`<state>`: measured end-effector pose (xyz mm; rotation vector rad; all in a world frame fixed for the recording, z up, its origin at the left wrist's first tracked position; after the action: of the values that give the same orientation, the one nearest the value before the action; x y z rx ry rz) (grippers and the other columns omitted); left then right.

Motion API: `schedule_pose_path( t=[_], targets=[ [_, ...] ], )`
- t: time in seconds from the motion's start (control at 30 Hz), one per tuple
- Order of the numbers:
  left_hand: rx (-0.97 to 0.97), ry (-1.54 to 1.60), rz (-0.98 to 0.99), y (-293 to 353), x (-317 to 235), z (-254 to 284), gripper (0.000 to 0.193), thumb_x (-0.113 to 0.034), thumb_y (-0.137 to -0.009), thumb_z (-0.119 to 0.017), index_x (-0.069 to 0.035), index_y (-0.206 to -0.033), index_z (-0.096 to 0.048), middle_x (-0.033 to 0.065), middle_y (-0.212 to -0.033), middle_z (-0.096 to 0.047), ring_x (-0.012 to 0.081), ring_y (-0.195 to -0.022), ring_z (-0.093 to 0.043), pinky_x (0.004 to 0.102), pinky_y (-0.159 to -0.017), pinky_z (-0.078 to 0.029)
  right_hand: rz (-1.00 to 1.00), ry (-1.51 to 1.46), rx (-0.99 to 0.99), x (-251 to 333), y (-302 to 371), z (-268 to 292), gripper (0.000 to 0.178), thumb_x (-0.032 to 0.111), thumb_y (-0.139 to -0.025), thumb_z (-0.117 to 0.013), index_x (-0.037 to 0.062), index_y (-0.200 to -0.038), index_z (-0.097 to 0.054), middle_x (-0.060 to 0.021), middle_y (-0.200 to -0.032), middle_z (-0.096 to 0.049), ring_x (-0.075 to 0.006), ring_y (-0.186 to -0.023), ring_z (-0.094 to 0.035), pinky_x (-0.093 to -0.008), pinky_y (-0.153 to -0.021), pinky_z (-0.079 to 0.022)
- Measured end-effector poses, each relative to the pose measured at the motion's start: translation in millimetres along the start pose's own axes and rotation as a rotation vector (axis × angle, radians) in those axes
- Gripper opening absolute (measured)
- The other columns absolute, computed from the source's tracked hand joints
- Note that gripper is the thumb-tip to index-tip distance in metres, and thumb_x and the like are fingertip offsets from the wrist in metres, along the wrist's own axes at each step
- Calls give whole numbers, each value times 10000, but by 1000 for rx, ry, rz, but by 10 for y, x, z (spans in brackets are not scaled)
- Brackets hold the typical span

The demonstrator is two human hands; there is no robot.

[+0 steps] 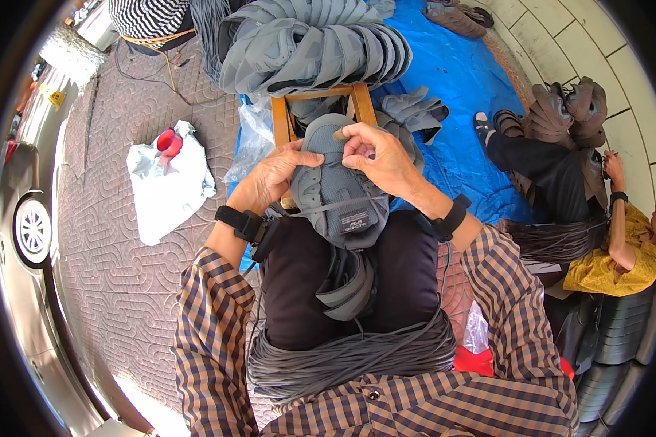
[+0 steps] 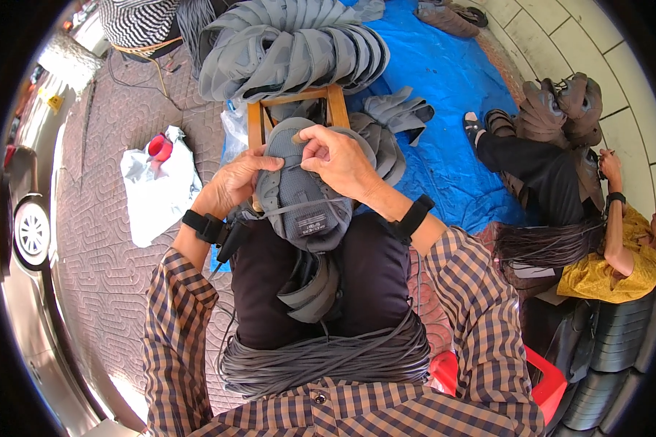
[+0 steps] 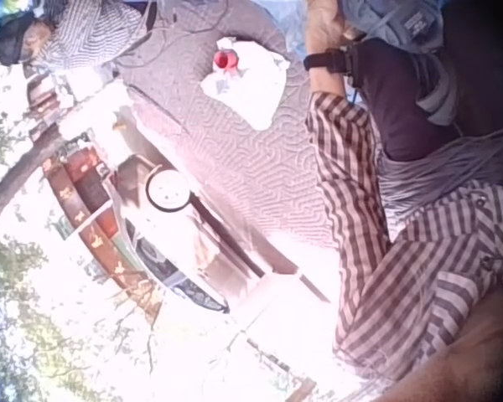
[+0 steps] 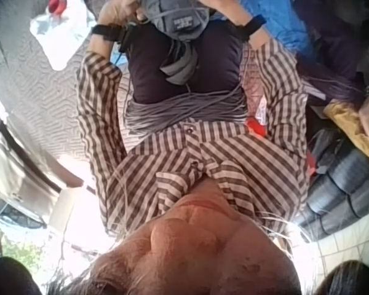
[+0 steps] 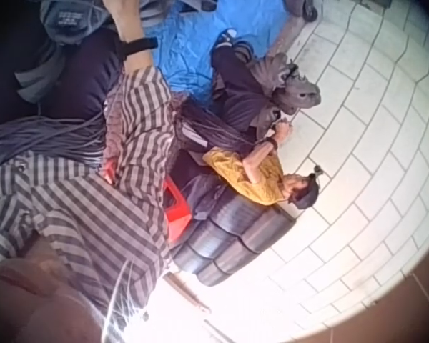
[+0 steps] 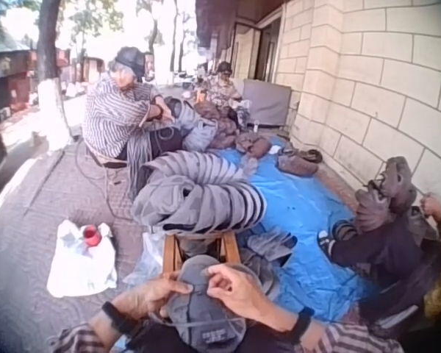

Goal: Lacing a grey shoe while sitting in a workspace with multiple other people.

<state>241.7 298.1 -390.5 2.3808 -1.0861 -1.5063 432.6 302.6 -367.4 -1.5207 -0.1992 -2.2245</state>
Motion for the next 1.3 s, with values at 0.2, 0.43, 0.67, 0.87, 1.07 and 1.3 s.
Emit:
schedule_pose_path(
  t=[0.2,0.43,0.67,0.87,1.07,1.3],
  targets=[
    [-20,-2,-14,6,6,-6,518,-75,-786,-722,16,-1252,-515,114,-1128,-642,223,-1018,-639,368,-952,-501,-11,2,-7,-19,-8,3,355,9,-776,-695,32,-1112,-583,-1,-790,-631,-87,-707,-579,-254,-697,-495],
    [-15,10,-27,2,17,-6,525,-70,-785,-722,16,-1257,-510,121,-1129,-642,227,-1023,-640,371,-956,-500,8,-1,-2,-19,-8,-9,347,6,-782,-690,22,-1110,-579,-3,-792,-631,-86,-704,-579,-249,-698,-495],
    [-11,27,-20,-21,38,19,505,-63,-792,-710,15,-1251,-515,123,-1121,-646,236,-1010,-652,363,-934,-521,-1,-1,2,-22,-1,-9,366,6,-784,-684,19,-1132,-571,-7,-797,-626,-88,-707,-575,-253,-698,-494],
    [11,-2,-19,2,27,6,520,-130,-756,-756,-3,-1220,-556,78,-1108,-660,192,-1004,-635,329,-966,-469,12,17,45,38,8,-14,391,14,-785,-679,21,-1158,-562,-12,-792,-619,-93,-709,-566,-263,-689,-486],
    [-4,-16,-59,-19,42,-14,504,-158,-771,-749,5,-1208,-557,85,-1076,-659,204,-980,-632,335,-923,-481,77,138,-63,280,199,-52,416,-2,-779,-678,29,-1172,-547,-23,-806,-626,-97,-704,-574,-273,-674,-485],
    [-634,-715,-766,581,-68,-337,303,-120,-807,-704,-17,-1081,-625,57,-935,-655,136,-790,-588,294,-704,-482,-232,-546,-234,484,453,108,443,6,-828,-675,-13,-1237,-505,-70,-883,-641,-148,-765,-628,-255,-710,-519]
  ],
)
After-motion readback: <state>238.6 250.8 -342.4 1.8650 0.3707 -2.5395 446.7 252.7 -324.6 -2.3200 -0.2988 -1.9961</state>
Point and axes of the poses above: each hand's wrist, its own y-axis away from the middle knuckle, its own z-axis out of the back of the hand, x = y × z, the point moved 3 cm from there along -y, towards the middle knuckle
